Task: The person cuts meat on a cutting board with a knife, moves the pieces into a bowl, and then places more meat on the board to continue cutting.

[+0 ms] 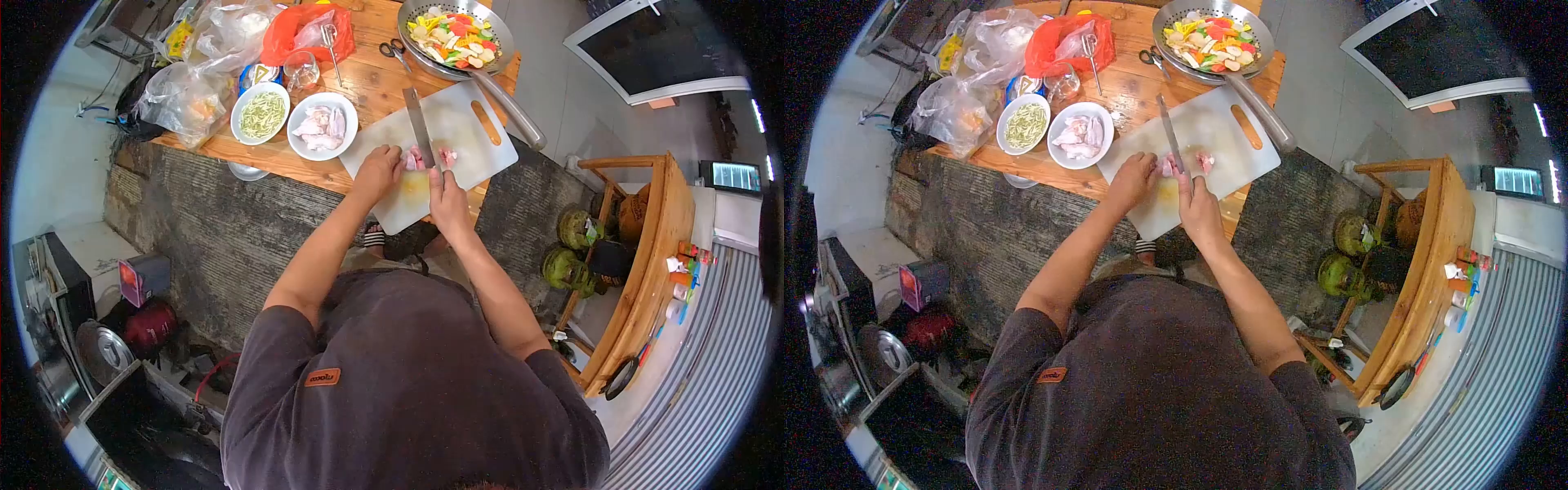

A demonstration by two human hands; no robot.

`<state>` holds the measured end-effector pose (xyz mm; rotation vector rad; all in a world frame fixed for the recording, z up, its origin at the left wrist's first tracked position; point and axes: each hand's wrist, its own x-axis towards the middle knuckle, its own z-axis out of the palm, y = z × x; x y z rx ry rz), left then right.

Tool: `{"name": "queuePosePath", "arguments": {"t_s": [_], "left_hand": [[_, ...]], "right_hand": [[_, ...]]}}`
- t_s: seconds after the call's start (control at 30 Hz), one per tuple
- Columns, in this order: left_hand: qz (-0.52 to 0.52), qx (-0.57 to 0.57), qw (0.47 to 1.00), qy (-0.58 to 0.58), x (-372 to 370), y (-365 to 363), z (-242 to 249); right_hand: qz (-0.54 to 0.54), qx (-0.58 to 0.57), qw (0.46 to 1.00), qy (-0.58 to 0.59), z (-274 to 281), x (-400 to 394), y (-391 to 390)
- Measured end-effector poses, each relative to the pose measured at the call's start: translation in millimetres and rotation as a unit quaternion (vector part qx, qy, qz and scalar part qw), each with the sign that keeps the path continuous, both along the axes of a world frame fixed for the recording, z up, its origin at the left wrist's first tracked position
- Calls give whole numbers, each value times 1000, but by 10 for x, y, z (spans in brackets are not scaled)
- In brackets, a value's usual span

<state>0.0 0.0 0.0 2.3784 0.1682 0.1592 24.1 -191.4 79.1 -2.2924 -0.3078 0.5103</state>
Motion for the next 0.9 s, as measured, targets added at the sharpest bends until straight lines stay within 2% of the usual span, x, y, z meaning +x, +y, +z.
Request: {"name": "queuePosePath", "arguments": {"t_s": [0.07,0.17,0.27,0.47,0.57,0.7,0.9], "left_hand": [[9,-11,999,-44,-4,-29,-11],[1,21,998,-51,-30,66,-23],[5,30,998,-56,5,9,-44],[15,10,999,-50,8,-41,-12],[9,7,999,-53,26,-37,-52],[-2,31,999,-37,34,-28,-58],[31,76,996,-39,131,-87,-110]], "right_hand": [[-5,-14,1000,-4,-62,-22,9],[7,-45,999,7,-408,-68,92],[14,-56,998,9,-355,-46,84],[-14,4,1000,-11,268,30,167],[0,-50,999,-19,-203,10,133],[1,-91,996,13,-283,-29,195],[33,-122,992,-30,-255,23,231]]}}
